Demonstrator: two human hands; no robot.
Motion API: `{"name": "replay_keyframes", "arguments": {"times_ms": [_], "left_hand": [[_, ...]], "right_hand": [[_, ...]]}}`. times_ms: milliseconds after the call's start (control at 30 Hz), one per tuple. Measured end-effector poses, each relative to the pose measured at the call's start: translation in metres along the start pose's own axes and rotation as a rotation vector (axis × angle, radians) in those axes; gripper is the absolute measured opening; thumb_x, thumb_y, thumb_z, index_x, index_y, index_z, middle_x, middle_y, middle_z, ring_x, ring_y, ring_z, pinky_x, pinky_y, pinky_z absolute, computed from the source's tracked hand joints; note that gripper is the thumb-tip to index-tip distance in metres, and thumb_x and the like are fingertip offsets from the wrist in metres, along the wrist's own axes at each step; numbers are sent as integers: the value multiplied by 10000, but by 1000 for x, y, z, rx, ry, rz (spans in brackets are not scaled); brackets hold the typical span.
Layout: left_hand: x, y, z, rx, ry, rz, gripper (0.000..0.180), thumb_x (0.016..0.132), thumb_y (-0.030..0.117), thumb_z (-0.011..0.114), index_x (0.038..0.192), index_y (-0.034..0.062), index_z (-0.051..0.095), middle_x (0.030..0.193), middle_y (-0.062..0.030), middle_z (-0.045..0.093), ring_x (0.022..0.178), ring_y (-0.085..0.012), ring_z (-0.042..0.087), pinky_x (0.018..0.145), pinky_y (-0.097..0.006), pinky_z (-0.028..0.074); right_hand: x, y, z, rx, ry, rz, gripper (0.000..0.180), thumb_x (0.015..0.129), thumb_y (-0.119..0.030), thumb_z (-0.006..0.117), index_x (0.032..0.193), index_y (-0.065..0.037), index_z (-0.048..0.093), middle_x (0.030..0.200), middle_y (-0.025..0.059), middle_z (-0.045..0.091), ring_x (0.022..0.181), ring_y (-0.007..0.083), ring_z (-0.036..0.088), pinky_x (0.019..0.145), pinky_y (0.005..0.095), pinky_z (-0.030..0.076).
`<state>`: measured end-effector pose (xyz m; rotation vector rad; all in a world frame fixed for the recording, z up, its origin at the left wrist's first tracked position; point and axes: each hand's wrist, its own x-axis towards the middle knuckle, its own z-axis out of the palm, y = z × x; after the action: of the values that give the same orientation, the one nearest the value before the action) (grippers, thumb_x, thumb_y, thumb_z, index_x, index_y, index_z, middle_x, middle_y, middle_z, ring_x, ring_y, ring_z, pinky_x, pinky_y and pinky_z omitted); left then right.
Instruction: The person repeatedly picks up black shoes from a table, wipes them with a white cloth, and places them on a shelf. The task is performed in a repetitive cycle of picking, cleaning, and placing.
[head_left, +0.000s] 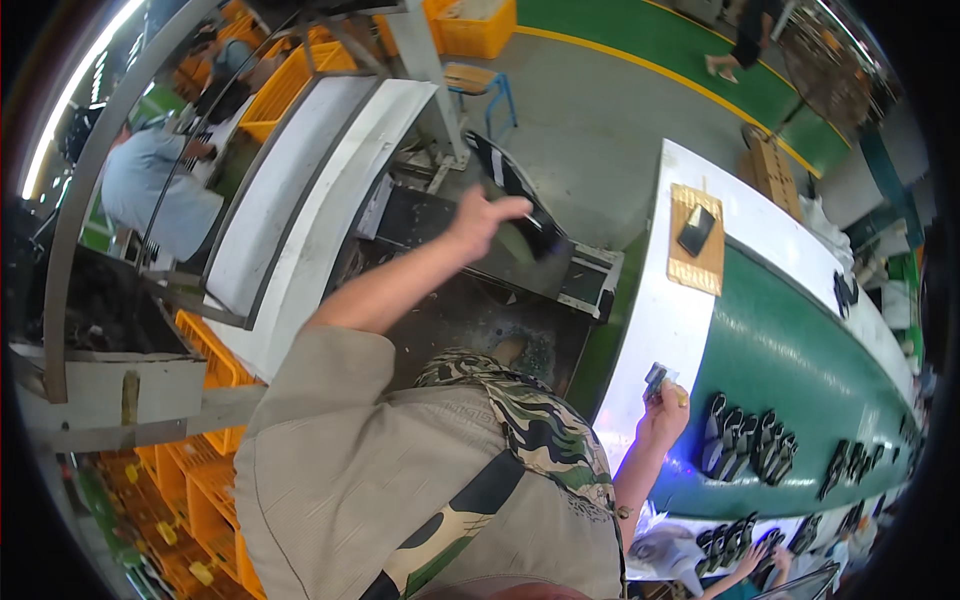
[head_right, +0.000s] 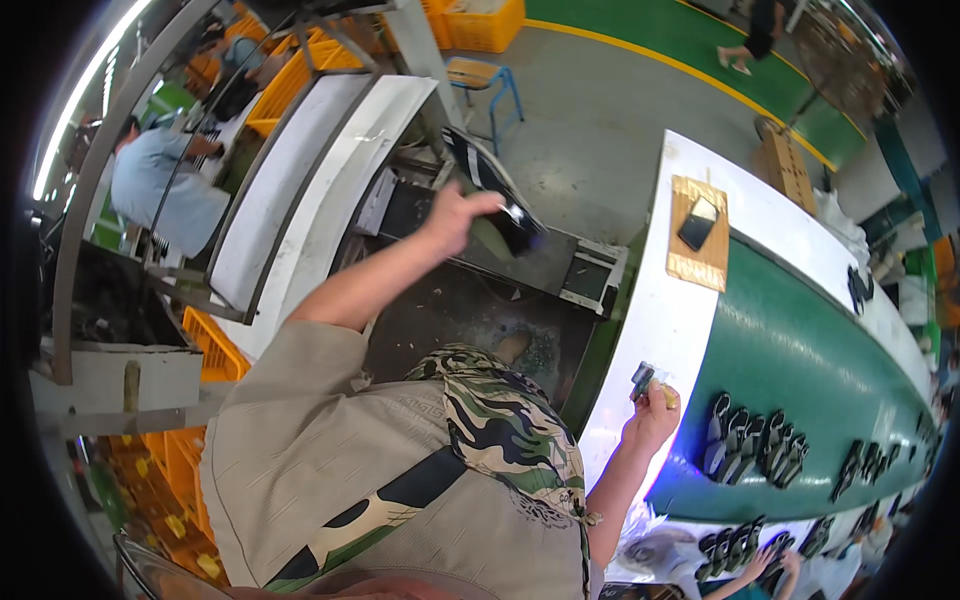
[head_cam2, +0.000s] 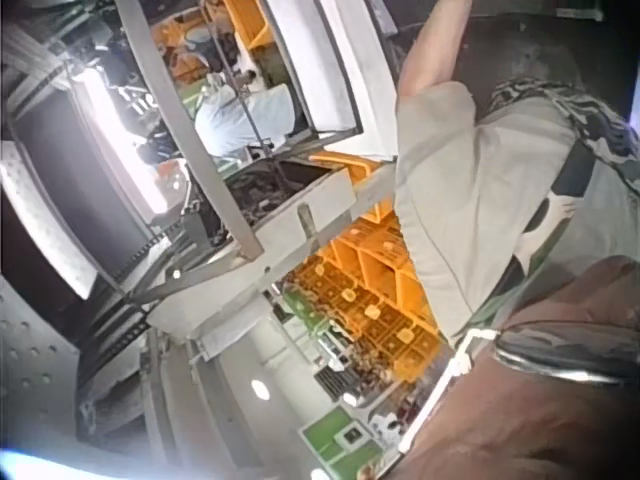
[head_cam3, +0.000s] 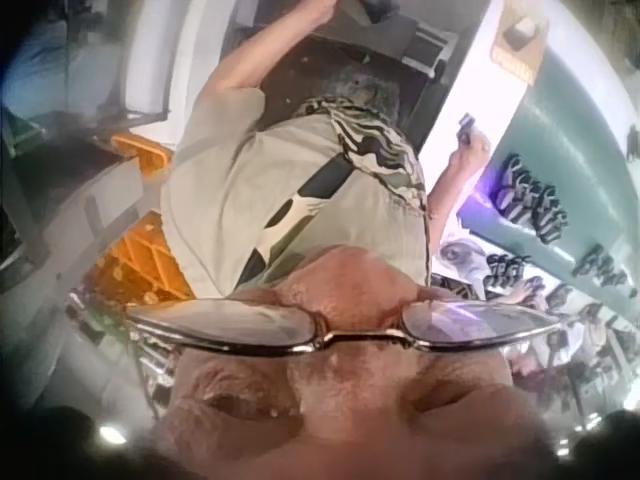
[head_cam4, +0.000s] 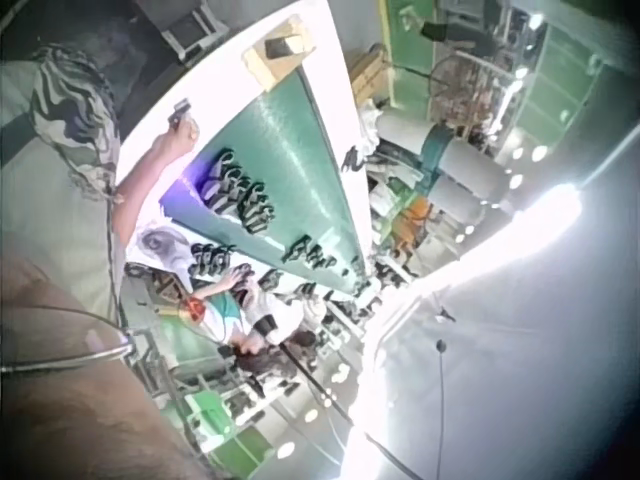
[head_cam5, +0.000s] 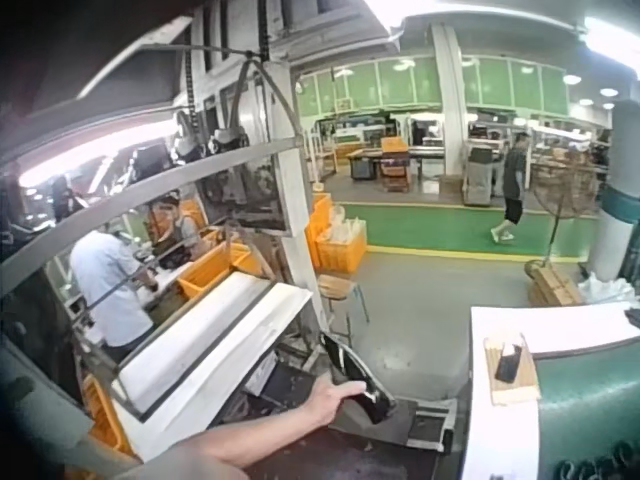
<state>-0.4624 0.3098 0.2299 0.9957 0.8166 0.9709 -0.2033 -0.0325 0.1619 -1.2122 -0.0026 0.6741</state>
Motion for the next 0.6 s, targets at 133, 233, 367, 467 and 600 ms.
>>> {"name": "replay_keyframes", "arguments": {"times_ms": [133,233,367,467,600], "left_hand": [[44,55,-144,-9,360,97,343,668,71,797,968,-14,656,905,-102,684,796,-214,660,754,-346,535],[50,100,-267,183,605,122,336,666,161,821,908,-20,676,874,-101,687,747,-206,657,712,-321,535],[36,138,-445,87,824,35,358,676,149,813,963,-3,662,912,-118,666,756,-235,652,703,-362,555],[-19,177,-551,379,455,-90,291,828,246,657,997,9,668,955,-154,677,877,-260,656,789,-402,538],[-31,162,-555,760,546,-291,339,876,268,577,1009,-31,668,1005,-213,672,908,-279,661,798,-420,537]], "right_hand": [[15,13,33,-22,-44,81,133,858,3,640,913,-27,523,800,99,608,651,174,597,554,312,527],[27,15,51,-61,-100,80,138,856,-7,648,914,-26,524,801,99,608,663,181,611,551,321,543],[29,12,73,-114,-123,79,136,838,-15,662,898,-28,541,801,92,609,667,191,620,547,324,551],[24,11,82,-191,-69,92,130,813,-33,679,871,-34,563,804,82,611,689,195,623,569,336,553],[15,14,79,-97,-43,120,215,742,-36,753,821,-58,555,747,53,587,634,159,574,550,316,522]]}}
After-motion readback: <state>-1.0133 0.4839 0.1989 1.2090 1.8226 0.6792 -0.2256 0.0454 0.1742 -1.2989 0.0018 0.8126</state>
